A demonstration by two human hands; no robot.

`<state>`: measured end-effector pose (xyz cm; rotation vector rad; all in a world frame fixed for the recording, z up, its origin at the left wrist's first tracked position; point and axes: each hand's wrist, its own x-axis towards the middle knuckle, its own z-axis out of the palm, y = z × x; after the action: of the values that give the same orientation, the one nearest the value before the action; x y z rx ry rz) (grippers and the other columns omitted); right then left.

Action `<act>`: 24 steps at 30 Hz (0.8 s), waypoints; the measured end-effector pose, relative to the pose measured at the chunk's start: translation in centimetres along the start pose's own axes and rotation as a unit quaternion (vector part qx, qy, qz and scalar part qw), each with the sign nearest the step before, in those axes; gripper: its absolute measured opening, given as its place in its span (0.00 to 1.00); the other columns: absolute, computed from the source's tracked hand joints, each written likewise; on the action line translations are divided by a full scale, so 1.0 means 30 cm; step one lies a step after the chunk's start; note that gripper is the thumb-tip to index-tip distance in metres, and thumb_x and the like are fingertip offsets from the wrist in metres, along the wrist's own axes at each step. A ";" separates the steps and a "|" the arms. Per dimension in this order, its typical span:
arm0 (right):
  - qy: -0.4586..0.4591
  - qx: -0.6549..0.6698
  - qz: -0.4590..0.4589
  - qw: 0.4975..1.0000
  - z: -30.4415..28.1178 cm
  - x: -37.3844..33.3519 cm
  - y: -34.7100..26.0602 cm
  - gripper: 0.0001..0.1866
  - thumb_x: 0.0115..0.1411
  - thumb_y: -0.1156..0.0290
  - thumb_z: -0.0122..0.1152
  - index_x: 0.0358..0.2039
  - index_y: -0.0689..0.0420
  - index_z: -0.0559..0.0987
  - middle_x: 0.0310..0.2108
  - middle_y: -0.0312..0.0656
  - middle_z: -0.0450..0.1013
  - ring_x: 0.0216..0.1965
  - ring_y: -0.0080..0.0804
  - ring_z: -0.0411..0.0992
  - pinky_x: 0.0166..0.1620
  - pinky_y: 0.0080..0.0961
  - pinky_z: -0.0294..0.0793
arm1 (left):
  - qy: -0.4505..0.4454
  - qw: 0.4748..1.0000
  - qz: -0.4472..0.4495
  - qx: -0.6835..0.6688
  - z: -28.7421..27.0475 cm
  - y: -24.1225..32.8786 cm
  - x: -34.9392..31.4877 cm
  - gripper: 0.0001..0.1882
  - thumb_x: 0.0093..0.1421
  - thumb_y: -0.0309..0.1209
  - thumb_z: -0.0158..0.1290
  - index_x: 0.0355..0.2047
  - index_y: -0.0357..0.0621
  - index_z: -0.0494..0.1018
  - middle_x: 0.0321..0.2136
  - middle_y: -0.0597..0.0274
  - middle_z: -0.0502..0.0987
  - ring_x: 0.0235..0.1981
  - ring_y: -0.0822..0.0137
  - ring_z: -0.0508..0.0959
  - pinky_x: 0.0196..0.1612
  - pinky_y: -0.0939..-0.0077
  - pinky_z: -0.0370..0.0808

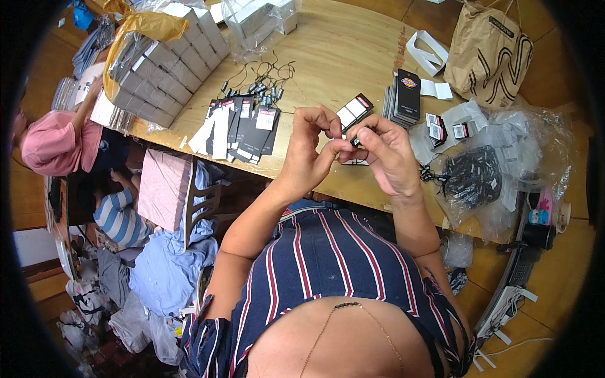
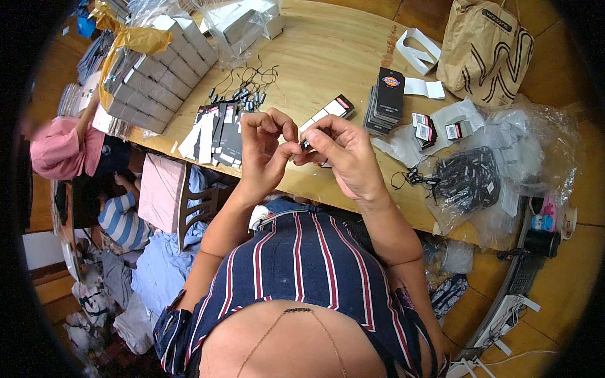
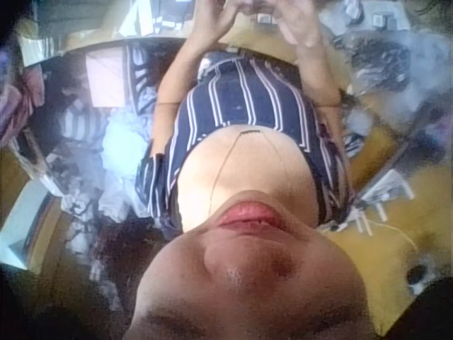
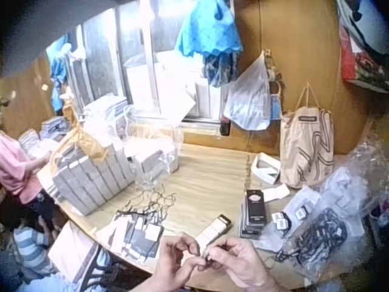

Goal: The person threads thin plastic fasteners through cardboard product tags and then attaches them to black branded fabric items.

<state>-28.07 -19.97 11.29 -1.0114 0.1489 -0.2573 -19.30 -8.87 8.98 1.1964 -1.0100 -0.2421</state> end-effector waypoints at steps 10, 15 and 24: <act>-0.033 -0.226 0.045 0.972 0.013 0.135 -0.019 0.07 0.50 0.75 0.53 0.28 0.66 0.72 0.19 0.37 0.69 0.18 0.17 0.65 0.22 0.12 0.64 | -0.025 0.966 -0.202 -0.158 -0.062 -0.087 -0.081 0.14 0.54 0.25 0.46 0.39 0.40 0.55 0.34 0.57 0.67 0.39 0.69 0.68 0.39 0.79 0.66; -0.168 -0.462 0.066 0.868 -0.055 0.367 0.101 0.09 0.45 0.76 0.57 0.29 0.63 0.75 0.19 0.37 0.70 0.19 0.18 0.66 0.25 0.16 0.65 | -0.028 0.950 -0.154 0.272 -0.239 -0.166 -0.146 0.10 0.48 0.19 0.49 0.34 0.37 0.71 0.28 0.62 0.72 0.32 0.71 0.72 0.37 0.82 0.67; -0.024 -0.661 -0.141 0.737 -0.030 0.672 0.203 0.07 0.43 0.76 0.53 0.25 0.55 0.77 0.23 0.44 0.72 0.26 0.37 0.71 0.31 0.30 0.69 | -0.042 0.904 -0.214 0.368 -0.524 -0.338 -0.015 0.16 0.39 0.22 0.56 0.33 0.40 0.71 0.22 0.60 0.73 0.25 0.67 0.71 0.29 0.78 0.66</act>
<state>-8.05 -23.30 5.53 -2.4922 0.1188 -0.4086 -4.32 -2.30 -0.07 2.1224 -0.9250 -0.2650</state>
